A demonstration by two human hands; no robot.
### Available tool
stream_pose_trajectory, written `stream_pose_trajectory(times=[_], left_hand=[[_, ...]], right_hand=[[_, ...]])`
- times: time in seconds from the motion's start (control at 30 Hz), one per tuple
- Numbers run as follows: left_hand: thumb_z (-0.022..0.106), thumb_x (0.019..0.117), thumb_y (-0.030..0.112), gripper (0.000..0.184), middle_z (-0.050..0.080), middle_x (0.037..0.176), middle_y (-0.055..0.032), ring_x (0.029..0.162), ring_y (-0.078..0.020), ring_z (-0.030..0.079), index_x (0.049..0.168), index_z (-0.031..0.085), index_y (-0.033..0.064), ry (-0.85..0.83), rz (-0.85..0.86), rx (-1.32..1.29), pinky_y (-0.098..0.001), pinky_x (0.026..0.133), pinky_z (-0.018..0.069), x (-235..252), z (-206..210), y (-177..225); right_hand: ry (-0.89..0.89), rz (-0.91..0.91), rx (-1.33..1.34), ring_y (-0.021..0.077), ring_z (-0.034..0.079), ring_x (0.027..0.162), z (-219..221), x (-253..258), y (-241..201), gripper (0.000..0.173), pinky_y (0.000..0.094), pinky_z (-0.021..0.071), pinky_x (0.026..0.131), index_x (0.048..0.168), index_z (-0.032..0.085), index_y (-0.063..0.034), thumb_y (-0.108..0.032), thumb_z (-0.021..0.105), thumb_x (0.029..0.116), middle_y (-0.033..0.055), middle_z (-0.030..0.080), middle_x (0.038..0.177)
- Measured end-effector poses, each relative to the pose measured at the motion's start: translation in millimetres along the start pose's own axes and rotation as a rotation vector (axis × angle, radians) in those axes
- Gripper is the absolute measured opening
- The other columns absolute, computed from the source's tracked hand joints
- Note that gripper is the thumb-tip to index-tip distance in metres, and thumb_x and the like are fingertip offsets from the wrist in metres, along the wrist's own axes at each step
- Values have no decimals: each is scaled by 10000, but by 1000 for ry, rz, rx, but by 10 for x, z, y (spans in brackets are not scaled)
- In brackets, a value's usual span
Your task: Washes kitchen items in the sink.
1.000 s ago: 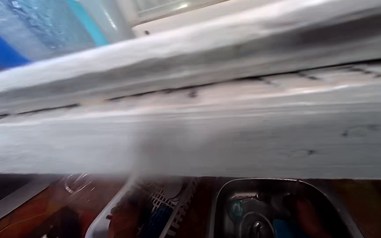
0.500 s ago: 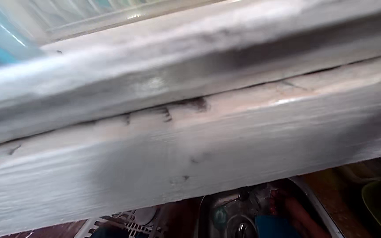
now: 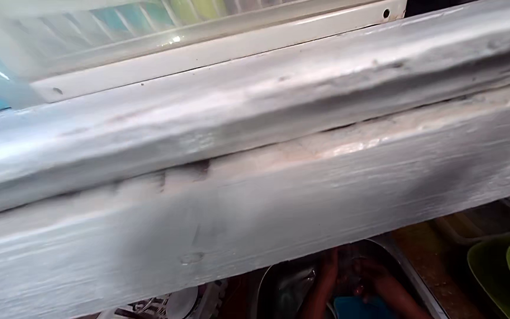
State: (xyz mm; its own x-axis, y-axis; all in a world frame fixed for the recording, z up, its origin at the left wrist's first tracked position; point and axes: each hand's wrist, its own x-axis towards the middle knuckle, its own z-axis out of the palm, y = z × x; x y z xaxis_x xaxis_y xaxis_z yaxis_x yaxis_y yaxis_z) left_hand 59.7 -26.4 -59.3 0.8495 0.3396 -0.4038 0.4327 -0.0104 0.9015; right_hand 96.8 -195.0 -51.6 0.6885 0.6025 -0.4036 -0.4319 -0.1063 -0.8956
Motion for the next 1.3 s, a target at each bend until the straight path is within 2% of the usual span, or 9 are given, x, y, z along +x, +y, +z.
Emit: stream_pose_trajectory(times=[0.17, 0.43, 0.63, 0.77, 0.87, 0.97, 1.07, 1.2, 1.3], left_hand=[[289, 1027, 692, 679, 618, 765, -125, 526, -178, 566, 1244, 551, 105, -108, -539, -441, -279, 469, 479, 73, -91, 55], [464, 1076, 308, 573, 539, 1377, -282, 1170, -318, 620, 1509, 344, -47, 135, 253, -88, -474, 993, 528, -133, 118, -189], [336, 1038, 649, 610, 584, 703, -76, 501, -141, 535, 1132, 577, 96, -45, -475, -562, -251, 447, 453, -101, -84, -40], [355, 1107, 455, 558, 636, 1097, -170, 800, -210, 618, 1493, 411, 57, -47, -83, -242, -378, 722, 536, -149, 86, -94], [367, 1109, 378, 522, 645, 1137, -201, 866, -227, 654, 1467, 416, 1, 21, 120, -114, -405, 772, 558, -147, 142, -51], [298, 1090, 562, 608, 609, 789, -79, 567, -133, 545, 1316, 531, 47, 12, -236, -299, -268, 527, 466, -101, 36, 67], [334, 1034, 673, 690, 611, 820, -106, 574, -150, 545, 1306, 541, 73, -26, -471, -374, -268, 511, 456, -55, -48, 68], [254, 1121, 465, 618, 662, 1014, -180, 785, -217, 640, 1430, 452, -31, 1, -81, -211, -387, 726, 552, -69, 165, -44], [208, 1130, 411, 599, 649, 1083, -206, 869, -247, 655, 1432, 456, -43, 50, 85, -200, -420, 765, 559, -90, 197, -29]], right_hand=[[9, -353, -836, 283, 712, 983, -23, 80, 64, 265, 529, 546, 928, 1144, 744, -95, -261, 563, 1047, 124, 745, 1042], [133, 123, 176, 187, 647, 511, 229, 75, -341, 334, 306, 524, 422, 1117, 606, -25, -292, 404, 1126, 109, 722, 848], [-129, -175, -630, 236, 697, 871, 52, 137, -19, 275, 459, 559, 843, 1135, 721, -24, -247, 595, 1037, 135, 731, 994], [98, 47, -31, 148, 633, 527, 159, 78, -168, 226, 282, 533, 466, 1093, 608, -3, -202, 500, 1093, 102, 710, 877], [123, 110, 170, 189, 645, 514, 193, 32, -276, 286, 308, 528, 426, 1175, 586, -25, -255, 426, 1120, 129, 727, 942], [-137, -68, -301, 175, 705, 715, 62, 5, -159, 308, 330, 595, 617, 1315, 606, -42, -173, 420, 1106, 115, 711, 1136], [-185, -156, -773, 284, 707, 1001, -59, 82, -36, 321, 513, 548, 930, 1293, 688, -87, -254, 526, 1072, 150, 724, 1160], [62, 43, -163, 163, 628, 533, 110, 70, -207, 282, 311, 552, 491, 1206, 605, -6, -210, 434, 1114, 117, 704, 947], [67, 90, 39, 175, 617, 469, 202, 34, -344, 323, 312, 539, 424, 1227, 594, -37, -266, 387, 1130, 126, 729, 976]])
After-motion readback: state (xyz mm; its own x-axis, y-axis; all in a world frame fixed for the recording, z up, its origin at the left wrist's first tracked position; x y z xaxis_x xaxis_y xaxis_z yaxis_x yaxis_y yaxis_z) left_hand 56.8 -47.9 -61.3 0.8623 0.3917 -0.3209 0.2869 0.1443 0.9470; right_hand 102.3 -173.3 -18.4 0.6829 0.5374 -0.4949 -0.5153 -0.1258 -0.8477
